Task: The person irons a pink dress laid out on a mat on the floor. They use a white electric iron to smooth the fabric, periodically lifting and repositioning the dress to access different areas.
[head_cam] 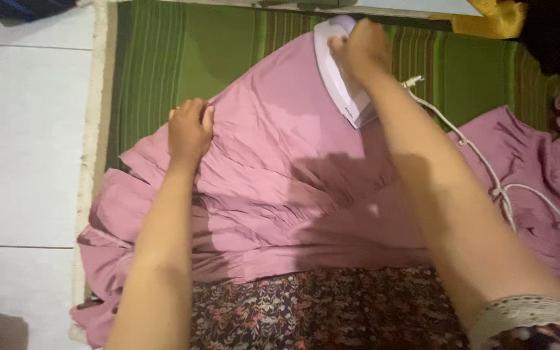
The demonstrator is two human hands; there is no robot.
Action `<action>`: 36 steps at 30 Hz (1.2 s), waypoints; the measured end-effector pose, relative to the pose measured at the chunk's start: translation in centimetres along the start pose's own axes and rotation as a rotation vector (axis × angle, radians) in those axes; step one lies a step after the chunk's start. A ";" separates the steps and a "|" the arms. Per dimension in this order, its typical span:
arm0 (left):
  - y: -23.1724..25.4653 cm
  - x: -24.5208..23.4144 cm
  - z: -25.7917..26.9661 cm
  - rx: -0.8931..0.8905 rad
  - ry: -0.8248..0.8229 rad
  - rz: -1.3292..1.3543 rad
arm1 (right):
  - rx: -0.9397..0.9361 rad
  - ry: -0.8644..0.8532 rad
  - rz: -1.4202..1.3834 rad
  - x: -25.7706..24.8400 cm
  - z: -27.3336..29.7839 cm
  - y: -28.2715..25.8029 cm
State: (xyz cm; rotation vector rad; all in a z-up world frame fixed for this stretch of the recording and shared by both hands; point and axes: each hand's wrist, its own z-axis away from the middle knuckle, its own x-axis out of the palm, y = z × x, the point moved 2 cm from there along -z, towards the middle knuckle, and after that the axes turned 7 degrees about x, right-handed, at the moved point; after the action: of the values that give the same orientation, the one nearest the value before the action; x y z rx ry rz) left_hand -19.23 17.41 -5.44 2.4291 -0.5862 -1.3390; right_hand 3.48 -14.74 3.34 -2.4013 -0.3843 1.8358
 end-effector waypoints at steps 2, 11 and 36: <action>0.2 -0.1 0.0 0.007 0.007 -0.011 | 0.028 -0.256 0.060 -1.4 2.5 0.0; 0.7 0.0 0.2 -0.013 -0.016 -0.048 | -0.323 -0.414 0.058 -6.6 13.6 -2.3; -0.4 0.4 0.7 -0.044 0.114 -0.141 | -0.290 -0.159 -0.199 -0.5 8.4 -11.2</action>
State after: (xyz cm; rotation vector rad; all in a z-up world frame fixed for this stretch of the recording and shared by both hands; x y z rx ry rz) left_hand -19.58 17.50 -6.24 2.5313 -0.3586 -1.2413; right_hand -6.26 -4.71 4.05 -2.2855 -0.9275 2.0015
